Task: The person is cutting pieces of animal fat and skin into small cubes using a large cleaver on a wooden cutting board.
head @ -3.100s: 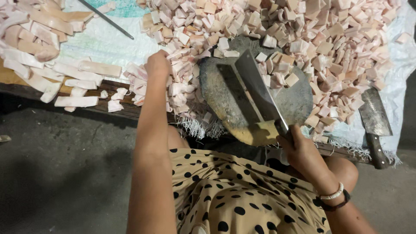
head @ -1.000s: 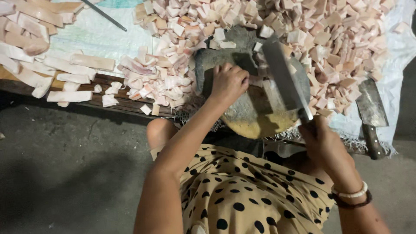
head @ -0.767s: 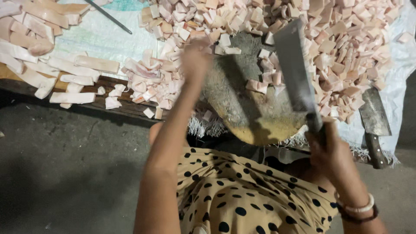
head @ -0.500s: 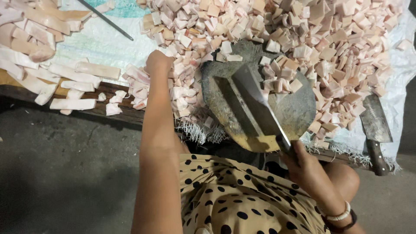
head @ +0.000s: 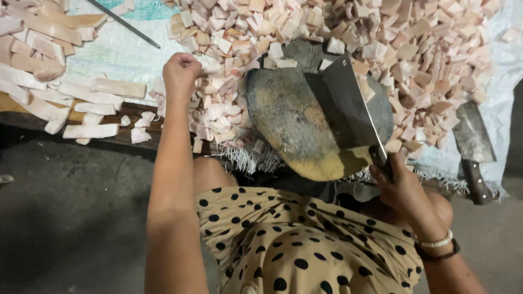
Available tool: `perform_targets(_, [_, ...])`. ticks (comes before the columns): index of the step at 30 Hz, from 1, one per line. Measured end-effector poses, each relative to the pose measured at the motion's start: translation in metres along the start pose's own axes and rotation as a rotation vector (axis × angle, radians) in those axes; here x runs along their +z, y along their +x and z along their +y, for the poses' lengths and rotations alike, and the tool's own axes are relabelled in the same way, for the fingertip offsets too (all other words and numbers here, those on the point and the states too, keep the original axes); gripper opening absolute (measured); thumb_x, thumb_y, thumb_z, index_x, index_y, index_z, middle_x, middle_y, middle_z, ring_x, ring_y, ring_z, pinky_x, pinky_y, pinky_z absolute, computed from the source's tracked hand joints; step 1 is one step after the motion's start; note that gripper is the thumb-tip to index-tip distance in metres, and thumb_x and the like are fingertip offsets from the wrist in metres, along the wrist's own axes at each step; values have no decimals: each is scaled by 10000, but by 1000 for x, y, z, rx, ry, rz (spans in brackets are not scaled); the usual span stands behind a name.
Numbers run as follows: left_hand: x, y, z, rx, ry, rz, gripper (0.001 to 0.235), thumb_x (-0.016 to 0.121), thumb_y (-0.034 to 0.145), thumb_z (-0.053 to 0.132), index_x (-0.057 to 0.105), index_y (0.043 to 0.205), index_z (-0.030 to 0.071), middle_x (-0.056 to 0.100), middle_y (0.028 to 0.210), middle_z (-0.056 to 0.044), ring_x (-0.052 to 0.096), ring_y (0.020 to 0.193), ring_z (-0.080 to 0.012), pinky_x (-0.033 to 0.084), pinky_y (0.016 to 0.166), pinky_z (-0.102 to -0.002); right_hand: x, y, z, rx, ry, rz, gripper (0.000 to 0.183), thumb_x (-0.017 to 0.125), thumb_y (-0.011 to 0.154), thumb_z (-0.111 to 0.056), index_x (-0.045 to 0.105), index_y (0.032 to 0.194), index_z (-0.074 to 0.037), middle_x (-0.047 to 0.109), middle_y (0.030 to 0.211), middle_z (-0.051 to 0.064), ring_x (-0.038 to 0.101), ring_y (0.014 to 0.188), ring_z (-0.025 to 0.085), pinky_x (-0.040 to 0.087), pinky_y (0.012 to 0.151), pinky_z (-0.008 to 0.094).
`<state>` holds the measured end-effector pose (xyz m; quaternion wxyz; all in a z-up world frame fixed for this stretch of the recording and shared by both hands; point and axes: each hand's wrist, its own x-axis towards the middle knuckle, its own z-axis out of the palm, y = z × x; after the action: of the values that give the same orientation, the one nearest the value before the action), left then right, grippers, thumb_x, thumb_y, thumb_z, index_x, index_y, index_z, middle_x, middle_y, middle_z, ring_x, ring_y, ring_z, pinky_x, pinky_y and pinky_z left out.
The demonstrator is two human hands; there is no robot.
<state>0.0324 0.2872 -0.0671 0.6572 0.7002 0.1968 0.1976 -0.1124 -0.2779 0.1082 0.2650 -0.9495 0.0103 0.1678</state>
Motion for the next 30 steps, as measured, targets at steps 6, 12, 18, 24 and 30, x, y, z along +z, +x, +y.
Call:
perform_targets(6, [-5,26,-28,354,797,-66,478,723,858,159,647,1304,5,706,1142,-243,681,1043,-405,535,922,-495,10,2,13,-78,-2,25,302,662,974,-259,488,1055,-26,671,805,296,668,729,490,494,648,536])
perform_targets(12, [33,24,9,-360,1100,-114,465,702,849,497,731,1130,127,711,1139,-120,600,1104,-359,251,1052,-686,19,5,22,-200,-2,111,314,675,950,-230,472,1063,-20,643,788,307,632,746,517,477,630,536])
perform_targets(18, [8,-4,12,-29,785,10,371,798,817,411,812,1040,115,738,840,-84,699,767,-260,530,760,-451,15,6,19,-263,10,100,322,673,942,-220,460,1037,2,626,766,298,614,720,513,474,625,534])
perform_targets(24, [0,-20,98,126,91,47,214,773,981,195,793,1057,-3,773,902,-73,663,779,-139,520,698,-260,11,6,15,-181,-4,43,327,665,954,-242,469,1032,8,647,805,304,645,763,499,487,662,533])
perform_targets(30, [88,-85,208,-279,480,-526,357,560,964,218,678,1299,174,668,1321,2,728,885,-201,651,758,-294,14,7,19,-143,18,35,367,667,947,-277,469,1067,8,652,833,298,644,771,506,488,661,538])
